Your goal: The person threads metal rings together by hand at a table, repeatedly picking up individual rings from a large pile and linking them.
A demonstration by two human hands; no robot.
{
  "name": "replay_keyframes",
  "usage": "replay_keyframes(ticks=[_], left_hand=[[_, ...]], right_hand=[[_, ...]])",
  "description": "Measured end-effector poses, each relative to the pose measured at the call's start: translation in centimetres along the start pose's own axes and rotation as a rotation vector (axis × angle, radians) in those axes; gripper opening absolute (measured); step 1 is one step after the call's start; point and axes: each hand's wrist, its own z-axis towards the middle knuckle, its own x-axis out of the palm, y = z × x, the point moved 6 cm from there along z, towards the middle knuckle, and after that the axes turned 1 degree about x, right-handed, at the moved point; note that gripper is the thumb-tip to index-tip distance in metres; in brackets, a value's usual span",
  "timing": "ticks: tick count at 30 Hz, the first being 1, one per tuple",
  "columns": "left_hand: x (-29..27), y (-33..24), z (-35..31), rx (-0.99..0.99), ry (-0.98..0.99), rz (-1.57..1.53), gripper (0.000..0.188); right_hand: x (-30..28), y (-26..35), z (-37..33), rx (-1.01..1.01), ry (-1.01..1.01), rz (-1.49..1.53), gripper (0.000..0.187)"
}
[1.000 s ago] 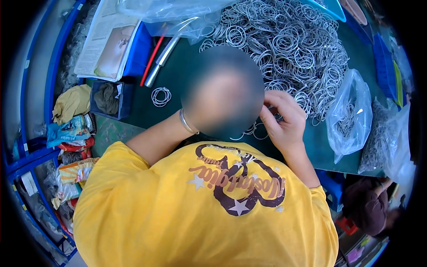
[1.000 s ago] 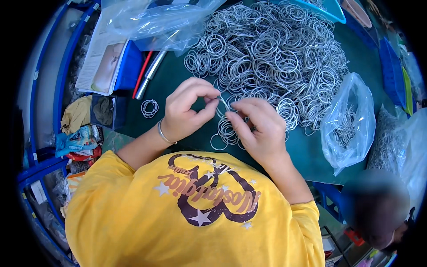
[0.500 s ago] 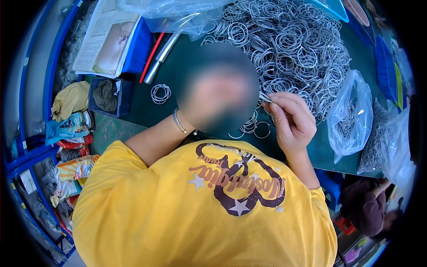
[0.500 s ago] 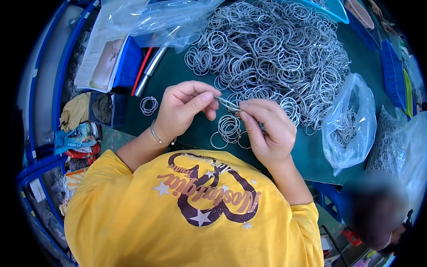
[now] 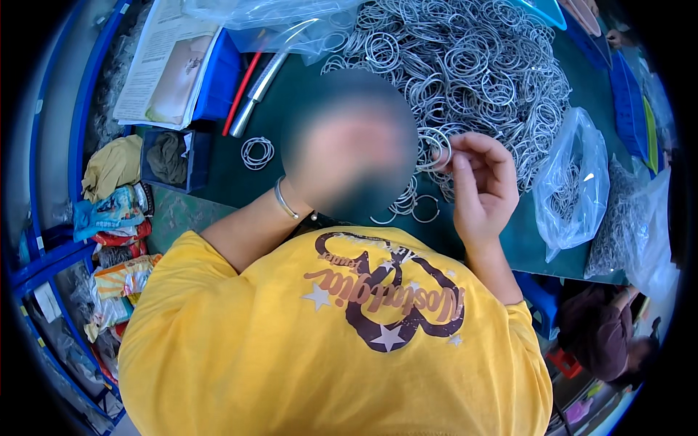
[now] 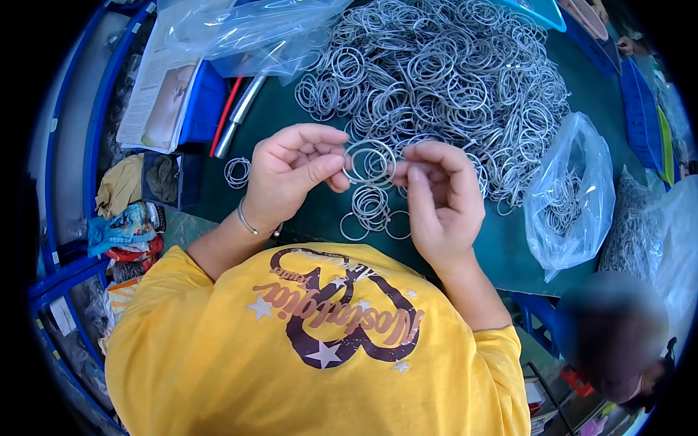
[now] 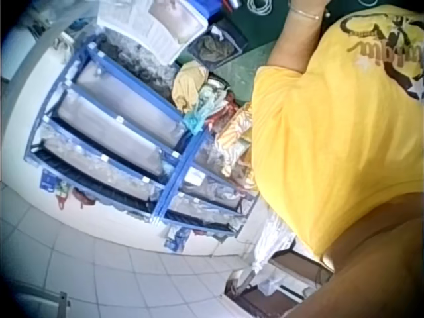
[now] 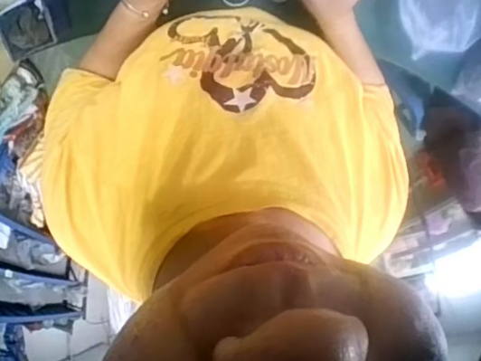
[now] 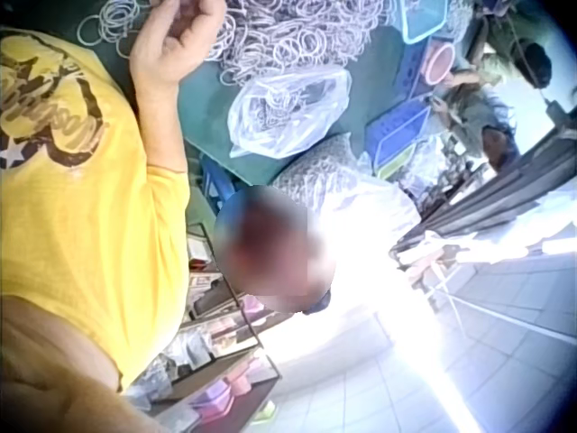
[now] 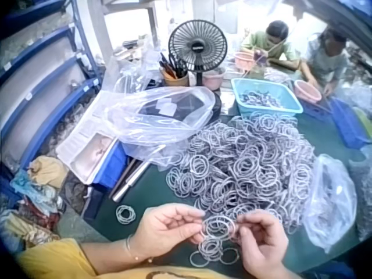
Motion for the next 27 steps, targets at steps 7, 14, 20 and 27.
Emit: replay_keyframes(ticks=[7, 14, 20, 27], left_hand=[[1.8, -3.8, -0.7, 0.524, 0.119, 0.692, 0.013], [1.4, -3.0, -0.8, 0.561, 0.061, 0.772, 0.015], [1.7, 0.8, -0.6, 0.120, 0.271, 0.841, 0.018], [2.1, 2.6, -1.1, 0.176, 0.274, 0.967, 0.019]], right_hand=[[0.2, -1.2, -0.5, 0.446, 0.149, 0.264, 0.017], [-6.4, 3.1, 0.0, -0.161, -0.205, -0.349, 0.020], [-16.8, 7.4, -0.1, -0.312, -0.580, -1.173, 0.015], [-9.4, 4.2, 0.0, -0.314, -0.303, -0.789, 0.015]])
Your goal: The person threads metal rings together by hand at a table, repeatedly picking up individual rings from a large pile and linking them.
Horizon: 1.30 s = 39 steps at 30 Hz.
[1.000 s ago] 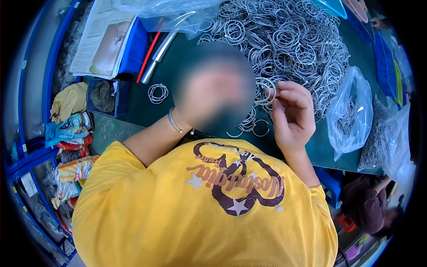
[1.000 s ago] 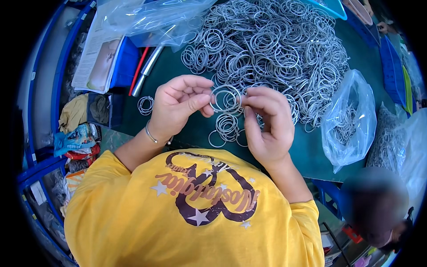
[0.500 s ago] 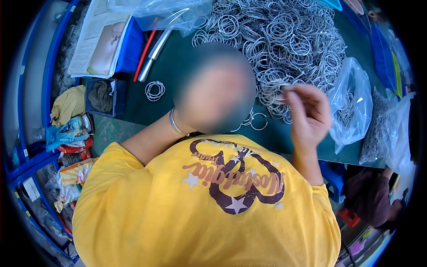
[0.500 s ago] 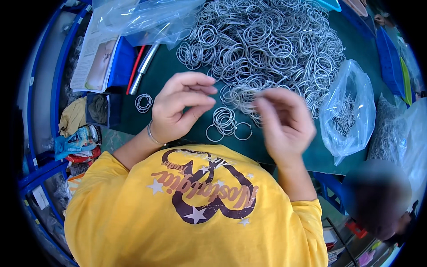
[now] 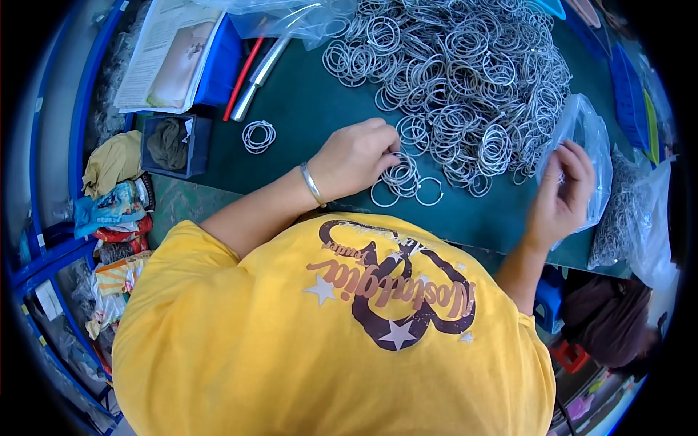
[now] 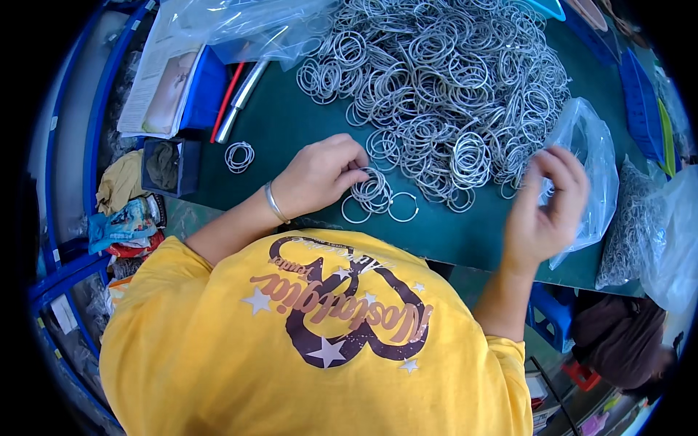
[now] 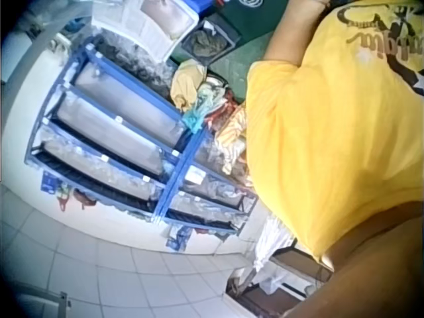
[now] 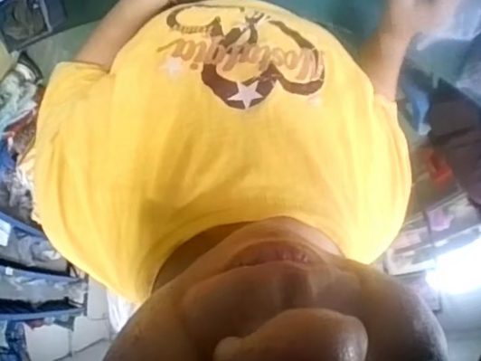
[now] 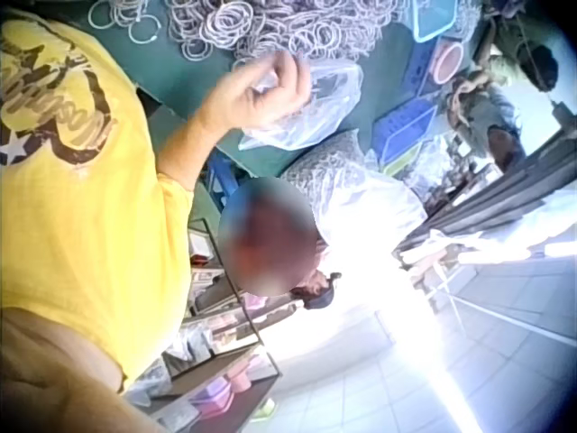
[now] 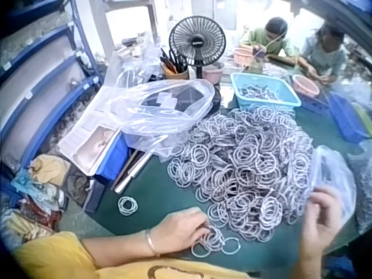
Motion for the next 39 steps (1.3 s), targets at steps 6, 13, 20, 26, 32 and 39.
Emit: replay_keyframes(ticks=[6, 13, 20, 26, 32, 39], left_hand=[[-2.3, -0.4, 0.4, -0.244, -0.057, -0.399, 0.014], [-4.3, -2.1, 0.3, -0.095, -0.208, -0.549, 0.007], [-3.8, -0.9, 0.3, -0.089, -0.259, -0.580, 0.008], [-2.5, 1.4, 0.4, -0.395, -0.110, -1.003, 0.017], [-1.4, 1.6, 0.4, -0.487, -0.031, -1.157, 0.018], [0.0, 1.4, 0.3, -0.540, 0.089, -1.231, 0.015]], right_hand=[[6.6, 4.1, -1.5, 0.065, 0.450, 0.330, 0.017], [9.8, 5.6, -2.6, 0.100, 0.638, 0.411, 0.022], [10.2, 5.8, -2.7, 0.259, 0.626, 0.552, 0.018], [10.2, 5.5, -2.5, 0.101, 0.694, 0.455, 0.016], [10.3, 4.2, -3.3, 0.471, 0.644, 0.557, 0.010], [9.9, 5.9, -2.1, 0.126, 0.611, 0.618, 0.011]])
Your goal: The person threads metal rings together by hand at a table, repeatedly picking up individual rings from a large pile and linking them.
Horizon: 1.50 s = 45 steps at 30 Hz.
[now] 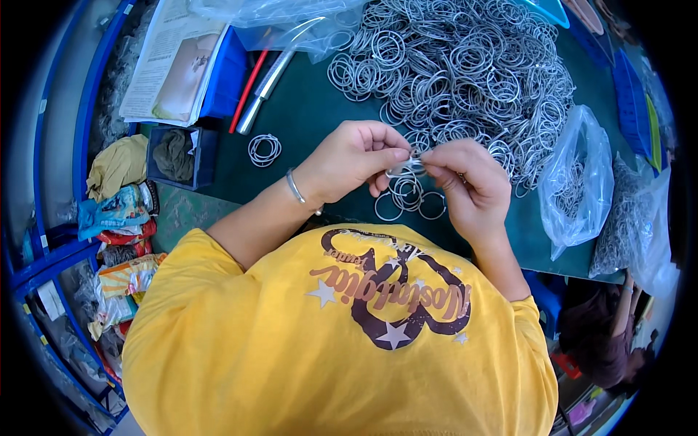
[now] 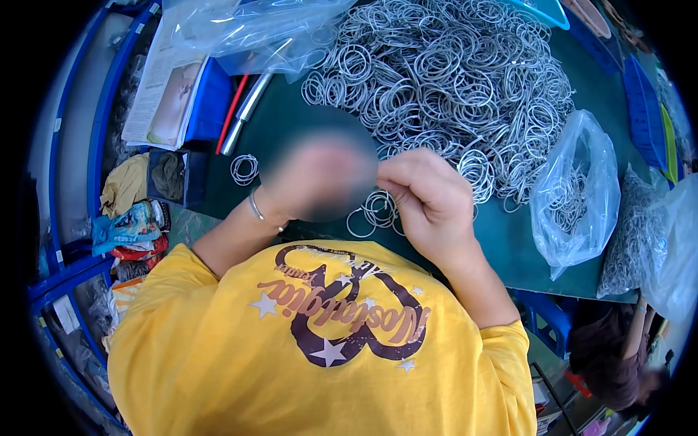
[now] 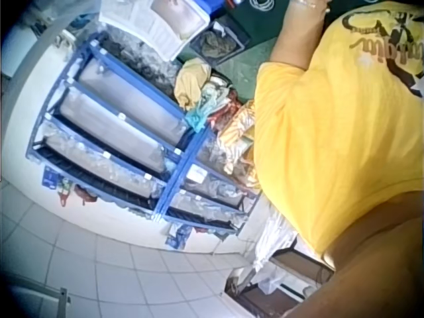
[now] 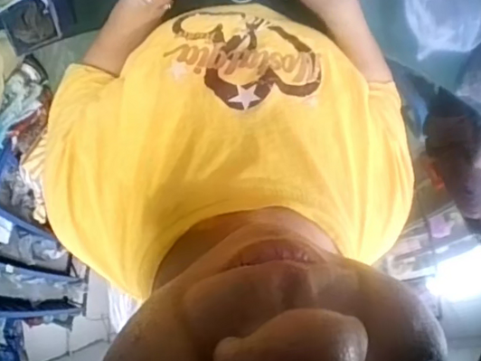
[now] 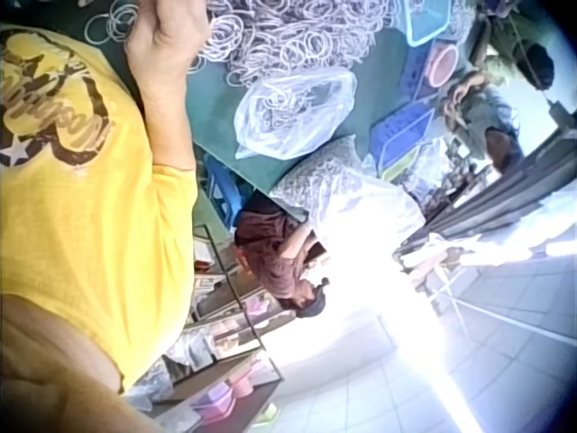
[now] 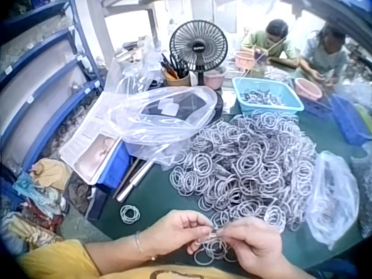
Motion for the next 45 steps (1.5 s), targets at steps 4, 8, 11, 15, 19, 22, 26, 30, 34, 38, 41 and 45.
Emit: replay_keyframes(ticks=[4, 8, 11, 15, 19, 22, 26, 30, 34, 38, 41, 45], left_hand=[[-0.1, -1.6, -0.4, 0.222, -0.133, 0.388, 0.013], [-0.3, -0.5, -0.1, 0.064, -0.043, 0.188, 0.014], [-0.2, -0.4, -0.1, 0.105, -0.050, 0.200, 0.015], [-0.1, -0.7, -0.4, 0.261, -0.072, 0.309, 0.014], [0.2, -1.4, -0.4, 0.352, -0.111, 0.420, 0.012], [0.2, -2.7, -0.7, 0.189, -0.180, 0.395, 0.013], [-0.1, -3.4, -1.5, 0.338, -0.365, 0.618, 0.016], [1.7, -5.0, -2.3, 0.724, -0.363, 0.909, 0.020], [1.5, -5.0, -2.5, 0.680, -0.358, 0.605, 0.021], [2.3, -6.7, -3.4, 0.926, -0.327, 0.824, 0.019], [2.4, -6.8, -3.4, 0.939, -0.311, 0.864, 0.019], [2.4, -6.6, -3.3, 0.966, -0.295, 0.894, 0.018]], right_hand=[[-0.1, -1.4, -0.5, 0.280, -0.060, 0.009, 0.014], [0.0, 0.4, 0.1, -0.090, 0.067, -0.180, 0.023], [0.6, -0.5, -0.1, 0.139, 0.111, 0.037, 0.048], [1.0, 0.4, 0.1, 0.055, 0.113, -0.206, 0.061], [1.6, -0.4, -0.4, -0.003, 0.118, -0.224, 0.061], [1.0, -1.1, -0.5, 0.112, 0.052, -0.151, 0.056], [0.5, 0.3, 0.2, -0.046, 0.033, -0.364, 0.045], [0.3, 0.3, 0.2, 0.018, -0.010, -0.211, 0.028], [-0.4, -0.2, 0.0, -0.063, -0.111, -0.176, 0.016], [-0.4, 0.2, 0.1, 0.072, -0.155, -0.153, 0.018], [-0.8, 0.1, 0.1, 0.020, -0.176, -0.149, 0.020], [-0.8, 0.6, 0.1, -0.056, -0.168, -0.186, 0.021]])
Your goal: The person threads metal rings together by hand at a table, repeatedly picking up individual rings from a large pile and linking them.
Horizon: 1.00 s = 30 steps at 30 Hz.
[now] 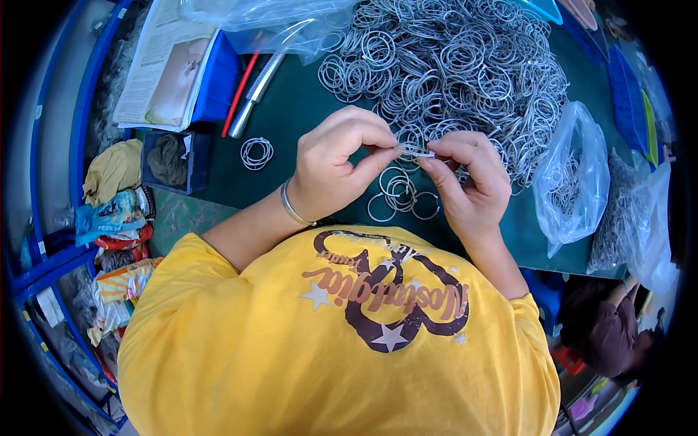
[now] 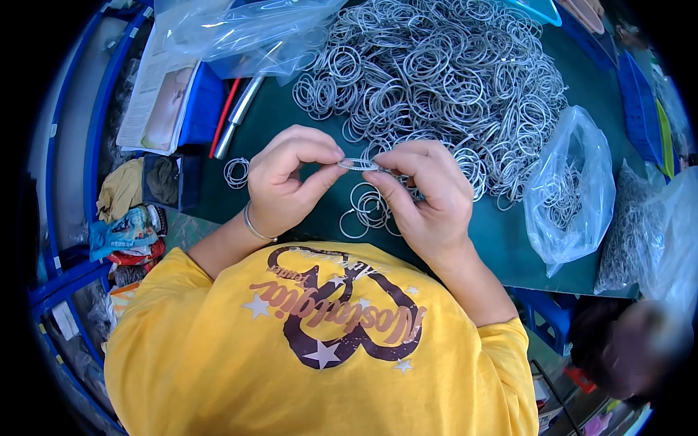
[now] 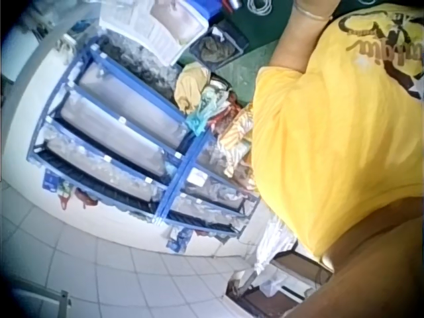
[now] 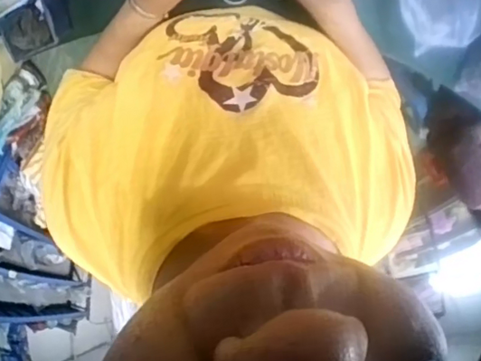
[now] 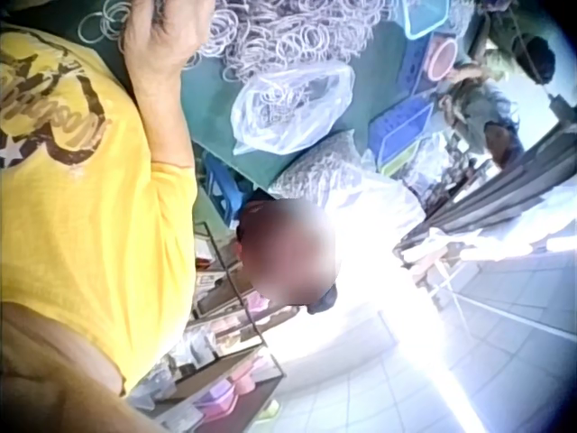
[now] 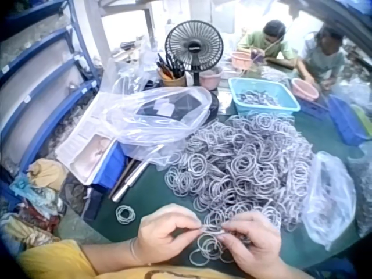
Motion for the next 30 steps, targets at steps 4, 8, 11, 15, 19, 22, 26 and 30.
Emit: replay_keyframes(ticks=[4, 8, 11, 15, 19, 22, 26, 30], left_hand=[[0.0, 0.3, -0.2, -0.018, -0.001, -0.020, 0.018], [0.2, 0.5, -0.3, -0.044, 0.027, -0.014, 0.018], [0.5, 0.1, -0.2, -0.015, 0.066, 0.033, 0.018], [0.7, 1.0, -0.3, -0.118, 0.068, -0.068, 0.017], [0.4, 1.0, -0.3, -0.116, 0.084, -0.109, 0.017], [0.1, 0.8, -0.3, -0.106, 0.050, -0.124, 0.017], [0.0, 0.0, 0.1, -0.017, 0.089, -0.034, 0.016], [0.3, 0.8, -0.5, -0.132, 0.068, -0.145, 0.021]], right_hand=[[0.1, 0.0, -0.1, -0.009, -0.003, -0.014, 0.021], [0.0, 0.5, 0.1, -0.068, -0.024, -0.070, 0.021], [0.1, 0.7, -0.1, -0.107, -0.006, -0.080, 0.019], [-0.2, -0.4, -0.4, 0.014, -0.021, 0.077, 0.018], [-0.1, -1.2, -0.7, 0.068, -0.026, 0.138, 0.017], [-0.1, -0.9, -0.3, 0.043, -0.018, 0.089, 0.017], [0.5, -0.1, -0.4, -0.010, 0.084, -0.004, 0.019], [0.7, -0.6, -0.6, -0.023, 0.082, 0.059, 0.019]])
